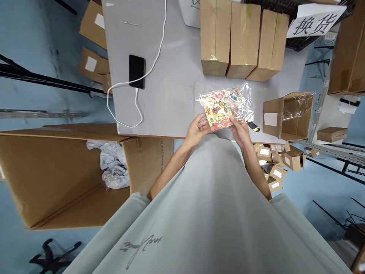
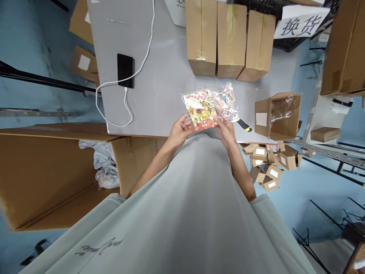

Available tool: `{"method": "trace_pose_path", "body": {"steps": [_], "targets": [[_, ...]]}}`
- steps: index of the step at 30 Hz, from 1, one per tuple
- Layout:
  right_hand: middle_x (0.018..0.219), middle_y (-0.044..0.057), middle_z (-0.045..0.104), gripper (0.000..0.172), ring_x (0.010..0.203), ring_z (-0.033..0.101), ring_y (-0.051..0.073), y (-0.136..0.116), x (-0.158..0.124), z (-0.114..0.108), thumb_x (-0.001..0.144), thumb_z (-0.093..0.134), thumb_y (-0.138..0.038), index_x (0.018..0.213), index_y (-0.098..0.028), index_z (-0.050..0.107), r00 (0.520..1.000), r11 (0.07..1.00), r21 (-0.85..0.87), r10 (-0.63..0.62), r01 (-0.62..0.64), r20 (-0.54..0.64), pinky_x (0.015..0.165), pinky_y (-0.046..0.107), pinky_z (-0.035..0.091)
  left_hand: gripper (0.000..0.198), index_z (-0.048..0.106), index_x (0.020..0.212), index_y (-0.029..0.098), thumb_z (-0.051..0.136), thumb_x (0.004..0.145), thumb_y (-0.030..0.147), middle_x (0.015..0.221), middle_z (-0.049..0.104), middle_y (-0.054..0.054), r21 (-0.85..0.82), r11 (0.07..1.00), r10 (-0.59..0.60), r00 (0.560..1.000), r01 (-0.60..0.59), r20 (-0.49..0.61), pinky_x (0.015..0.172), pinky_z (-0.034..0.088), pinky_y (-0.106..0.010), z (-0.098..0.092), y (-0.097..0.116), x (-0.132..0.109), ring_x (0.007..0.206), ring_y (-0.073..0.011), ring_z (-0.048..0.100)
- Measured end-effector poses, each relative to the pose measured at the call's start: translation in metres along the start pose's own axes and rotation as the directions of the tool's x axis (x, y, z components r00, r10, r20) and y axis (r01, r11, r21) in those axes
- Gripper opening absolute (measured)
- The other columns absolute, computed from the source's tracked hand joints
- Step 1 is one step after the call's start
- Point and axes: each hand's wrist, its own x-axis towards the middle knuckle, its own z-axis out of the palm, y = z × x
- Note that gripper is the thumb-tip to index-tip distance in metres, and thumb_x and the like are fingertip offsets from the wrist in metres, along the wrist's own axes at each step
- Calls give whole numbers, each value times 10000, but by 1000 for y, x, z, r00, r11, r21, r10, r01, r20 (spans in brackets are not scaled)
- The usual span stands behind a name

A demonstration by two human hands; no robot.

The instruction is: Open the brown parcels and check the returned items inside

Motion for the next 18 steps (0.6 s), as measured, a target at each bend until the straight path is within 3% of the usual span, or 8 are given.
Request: {"method": "trace_pose_path", "body": {"steps": [1,3,5,7,9,11,14,18], "targets": [[1473,129,794,696,1448,727,317,-1,1,-7,897,854,-722,1432,-291,739,992,995,-63,-77,71,-96,1120,468,666,948,623,1437,242,1087,697,612,1302,881,-151,16,1000,16,1000,-16,-20,1098,683,-501,-2,0,2,1166,-320,872],[1693,158,635,724,1617,601,332,-6,-1,-21,991,763,-693,1591,-304,650,905,933,-290,-302,215,-299,1233,539,606,930,623,1436,245,1070,706,608,1307,877,-142,49,998,51,997,-49,-59,1103,678,-483,-6,2,5,1174,-307,866],[1789,172,518,695,1712,491,355,-14,-9,-26,1078,666,-664,1670,-306,601,818,808,-517,-485,282,-311,1272,594,574,921,622,1444,248,1050,714,612,1330,868,-139,81,994,81,993,-75,-82,1112,670,-470,-8,4,6,1182,-300,861],[1746,180,570,599,1695,509,375,-23,-21,-20,1118,648,-636,1618,-307,666,854,724,-595,-507,348,-117,1260,608,590,927,619,1465,249,1035,721,613,1346,858,-137,108,990,102,991,-92,-88,1113,664,-462,-8,6,7,1175,-294,859],[1625,172,690,499,1595,614,377,-29,-31,-4,1094,734,-617,1487,-311,758,894,717,-559,-434,417,110,1252,589,612,939,619,1490,252,1026,727,618,1346,848,-131,133,986,117,989,-105,-89,1098,666,-449,-4,7,7,1147,-280,854],[1573,157,740,459,1514,686,361,-32,-38,16,1073,786,-624,1406,-309,795,895,709,-548,-383,443,228,1265,555,617,956,630,1509,264,1028,721,629,1341,837,-116,159,980,137,986,-121,-97,1077,673,-433,2,8,6,1110,-258,842],[1620,145,726,470,1491,716,346,-33,-41,40,1065,806,-656,1370,-299,797,901,683,-590,-361,431,240,1297,516,601,989,652,1553,284,1043,717,639,1351,813,-101,198,966,193,973,-166,-126,1066,682,-422,11,9,2,1091,-237,817],[1676,159,686,495,1502,715,362,-34,-43,54,1051,819,-676,1341,-276,778,911,674,-618,-354,405,212,1275,522,617,1003,644,1625,274,1028,776,645,1431,785,-134,263,943,249,957,-205,-148,1090,670,-430,18,11,-6,1174,-272,809]]}}
